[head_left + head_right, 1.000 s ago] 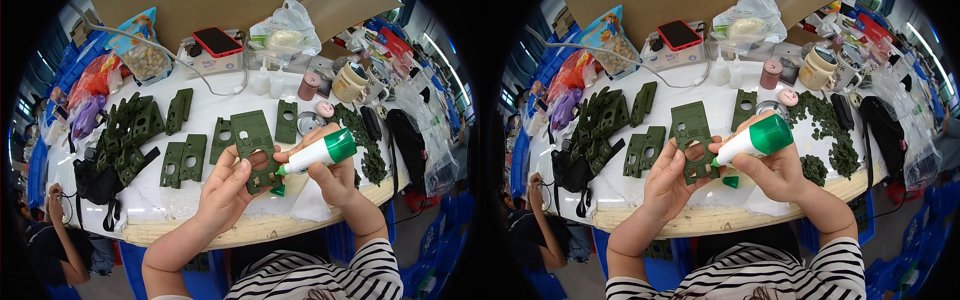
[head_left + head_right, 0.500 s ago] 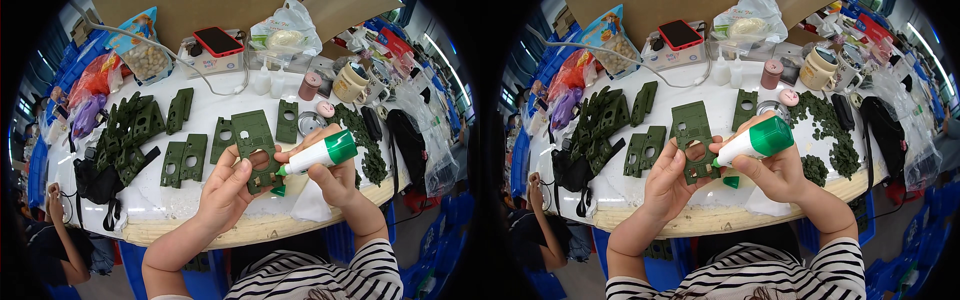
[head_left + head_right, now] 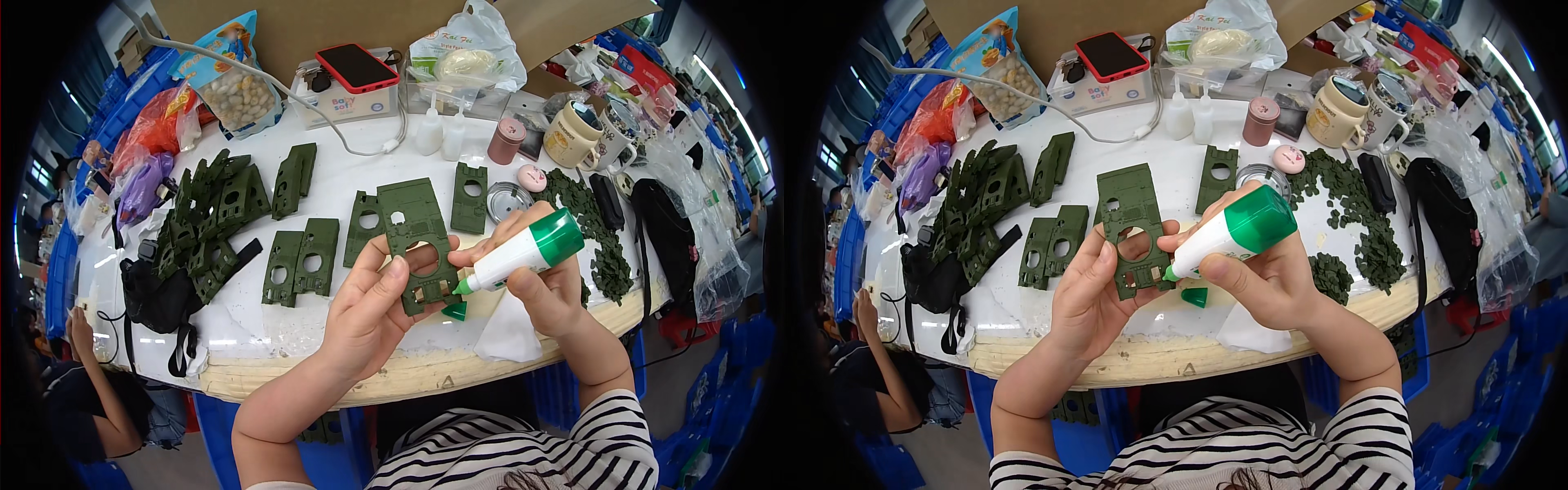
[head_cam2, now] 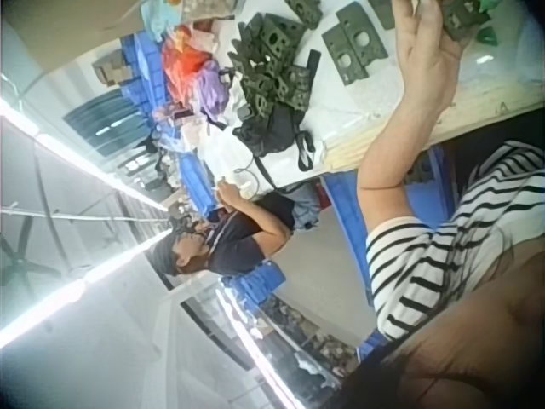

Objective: The recorder is assembling small plastic toy tank components using glue.

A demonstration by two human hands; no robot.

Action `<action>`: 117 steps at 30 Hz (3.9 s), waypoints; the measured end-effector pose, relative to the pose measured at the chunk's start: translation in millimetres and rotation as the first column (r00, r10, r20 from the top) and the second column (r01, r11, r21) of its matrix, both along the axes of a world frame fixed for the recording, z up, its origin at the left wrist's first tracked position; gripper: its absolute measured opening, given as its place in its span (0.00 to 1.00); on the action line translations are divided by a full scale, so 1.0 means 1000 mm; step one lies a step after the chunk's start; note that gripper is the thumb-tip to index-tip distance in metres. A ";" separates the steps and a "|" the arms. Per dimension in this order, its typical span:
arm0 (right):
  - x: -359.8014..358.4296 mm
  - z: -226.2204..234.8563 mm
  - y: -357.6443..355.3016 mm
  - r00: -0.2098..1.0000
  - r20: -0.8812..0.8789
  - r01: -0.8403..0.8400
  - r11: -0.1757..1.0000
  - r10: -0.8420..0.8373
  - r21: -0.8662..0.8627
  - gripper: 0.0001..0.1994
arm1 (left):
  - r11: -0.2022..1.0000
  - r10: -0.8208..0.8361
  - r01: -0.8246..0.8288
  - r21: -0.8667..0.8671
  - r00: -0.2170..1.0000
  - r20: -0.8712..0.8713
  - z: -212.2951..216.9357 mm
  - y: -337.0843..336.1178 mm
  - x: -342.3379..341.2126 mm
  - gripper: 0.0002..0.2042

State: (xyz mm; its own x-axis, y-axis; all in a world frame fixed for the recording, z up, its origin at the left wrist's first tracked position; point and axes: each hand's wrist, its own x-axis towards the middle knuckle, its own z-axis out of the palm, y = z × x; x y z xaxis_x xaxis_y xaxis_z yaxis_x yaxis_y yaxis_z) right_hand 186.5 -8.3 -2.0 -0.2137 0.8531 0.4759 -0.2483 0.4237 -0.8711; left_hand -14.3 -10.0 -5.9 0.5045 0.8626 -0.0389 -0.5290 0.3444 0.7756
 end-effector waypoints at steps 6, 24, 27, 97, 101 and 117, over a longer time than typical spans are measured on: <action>-0.002 0.002 -0.001 1.000 0.000 0.009 1.000 -0.009 0.015 0.20 | 1.000 0.001 -0.001 0.004 1.000 0.002 0.000 0.000 0.000 0.20; 0.021 0.011 0.006 0.993 -0.114 0.002 0.992 -0.017 -0.125 0.22 | 0.995 0.048 -0.048 0.091 0.999 0.009 0.003 0.006 0.000 0.21; 0.030 0.006 0.001 0.976 -0.165 0.143 0.990 -0.143 -0.014 0.23 | 0.993 0.048 -0.049 0.109 0.999 0.012 0.003 0.010 -0.001 0.22; 0.038 0.035 0.030 0.923 0.385 0.072 0.984 -0.003 -0.164 0.06 | 0.973 -0.218 0.224 0.060 0.972 -0.087 -0.002 0.015 -0.010 0.29; 0.042 0.029 0.027 0.946 0.312 0.020 0.941 0.091 -0.337 0.09 | 0.966 -0.242 0.250 0.060 0.963 -0.120 -0.005 0.015 -0.009 0.28; 0.028 0.019 0.021 0.988 0.089 -0.065 0.858 0.128 -0.509 0.09 | 0.938 0.027 0.006 0.347 0.995 -0.093 -0.016 0.004 0.005 0.38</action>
